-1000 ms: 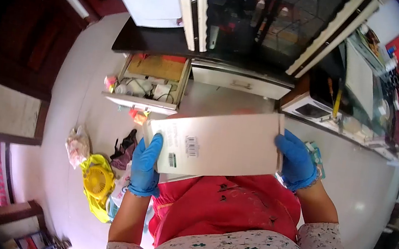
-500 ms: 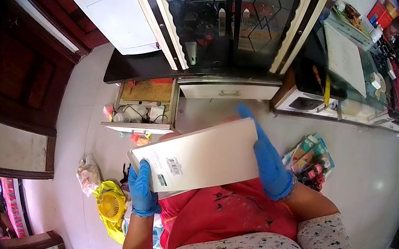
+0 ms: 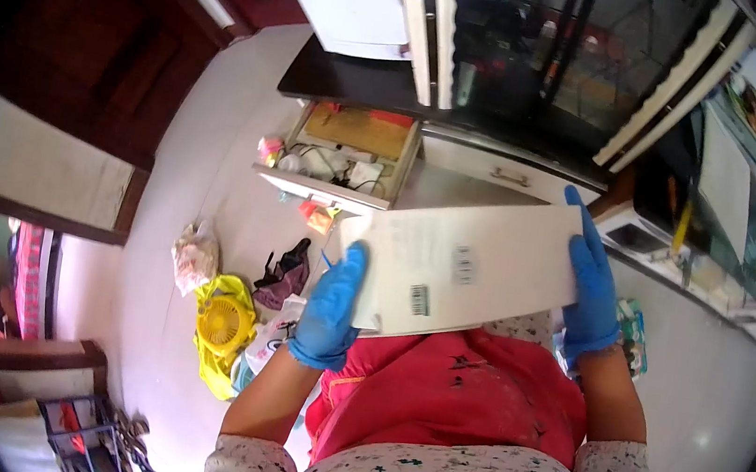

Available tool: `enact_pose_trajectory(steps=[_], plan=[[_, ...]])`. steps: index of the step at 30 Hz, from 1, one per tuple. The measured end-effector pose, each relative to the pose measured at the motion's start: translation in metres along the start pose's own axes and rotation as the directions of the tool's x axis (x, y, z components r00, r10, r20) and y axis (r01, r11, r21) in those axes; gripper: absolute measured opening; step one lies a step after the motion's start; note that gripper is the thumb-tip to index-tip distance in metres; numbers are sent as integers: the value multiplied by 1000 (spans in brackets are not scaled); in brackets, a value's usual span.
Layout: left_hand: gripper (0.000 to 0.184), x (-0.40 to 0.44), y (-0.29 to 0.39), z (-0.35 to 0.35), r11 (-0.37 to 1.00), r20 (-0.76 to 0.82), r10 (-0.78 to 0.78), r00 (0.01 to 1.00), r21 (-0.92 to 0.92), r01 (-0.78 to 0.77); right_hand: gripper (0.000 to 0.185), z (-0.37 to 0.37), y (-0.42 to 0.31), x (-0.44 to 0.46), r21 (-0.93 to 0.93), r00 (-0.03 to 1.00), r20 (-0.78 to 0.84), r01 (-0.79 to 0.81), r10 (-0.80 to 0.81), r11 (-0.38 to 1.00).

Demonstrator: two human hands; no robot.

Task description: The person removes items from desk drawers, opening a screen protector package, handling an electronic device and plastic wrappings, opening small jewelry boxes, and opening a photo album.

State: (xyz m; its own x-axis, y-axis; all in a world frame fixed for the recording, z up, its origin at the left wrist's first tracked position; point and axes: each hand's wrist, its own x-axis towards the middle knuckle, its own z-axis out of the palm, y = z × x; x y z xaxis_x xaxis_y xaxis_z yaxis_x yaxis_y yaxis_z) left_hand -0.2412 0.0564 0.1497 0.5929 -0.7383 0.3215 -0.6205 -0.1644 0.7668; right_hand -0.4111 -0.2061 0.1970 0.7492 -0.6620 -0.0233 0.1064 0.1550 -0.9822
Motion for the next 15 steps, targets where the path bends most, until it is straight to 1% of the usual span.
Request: enact_pose_trajectory(steps=[1, 2, 3, 4, 5, 6, 7, 8, 9, 10, 11, 12, 13, 14, 15], plan=[[49, 11, 15, -1, 1000, -23, -16, 1000, 7, 16, 52, 0, 3, 3, 69, 999, -10, -40, 41, 997], [44, 24, 36, 1, 720, 130, -392, 911, -574, 391, 52, -3, 8, 5, 64, 999, 15, -48, 47, 997], [41, 32, 49, 4, 39, 451, -529, 718, -833, 552, 51, -7, 16, 7, 168, 996, 53, -84, 76, 982], [41, 33, 51, 10, 36, 438, -536, 722, -842, 538, 50, -11, 24, 9, 269, 991, 91, -120, 99, 956], [42, 33, 52, 14, 1, 449, -483, 752, -858, 513, 52, -12, 32, 10, 275, 985, 107, -161, 136, 948], [44, 34, 53, 19, -34, 457, -426, 781, -871, 491, 52, -15, 39, 9, 267, 984, 119, -164, 136, 950], [49, 39, 52, 22, -43, 445, -435, 782, -879, 476, 52, -18, 46, 8, 300, 978, 110, -202, 176, 933], [49, 44, 52, 25, -45, 435, -440, 785, -885, 464, 52, -21, 51, 8, 333, 970, 104, -241, 218, 912], [51, 48, 52, 28, 431, 137, -458, 879, -830, 354, 52, -23, 54, 9, 323, 976, 41, -217, 216, 921], [54, 52, 50, 28, 810, -140, -331, 933, -549, 205, 52, -24, 54, 9, 321, 974, 62, -228, 219, 919], [57, 52, 39, 28, 997, -379, -26, 925, -79, -5, 52, -24, 51, 8, 301, 974, 40, -226, 225, 927], [57, 50, 36, 21, 998, -390, -31, 920, -69, 5, 52, -25, 49, 7, 280, 974, 14, -223, 228, 934], [53, 49, 34, 11, 988, -144, 147, 979, 64, -139, 53, -26, 51, 7, 275, 978, 9, -203, 209, 940], [49, 47, 33, 4, 941, 133, 287, 949, 148, -305, 53, -25, 49, 7, 275, 977, 17, -208, 211, 939], [43, 46, 38, 12, 943, 38, 325, 945, 57, -327, 53, -25, 45, 4, 263, 974, -20, -214, 228, 941]])
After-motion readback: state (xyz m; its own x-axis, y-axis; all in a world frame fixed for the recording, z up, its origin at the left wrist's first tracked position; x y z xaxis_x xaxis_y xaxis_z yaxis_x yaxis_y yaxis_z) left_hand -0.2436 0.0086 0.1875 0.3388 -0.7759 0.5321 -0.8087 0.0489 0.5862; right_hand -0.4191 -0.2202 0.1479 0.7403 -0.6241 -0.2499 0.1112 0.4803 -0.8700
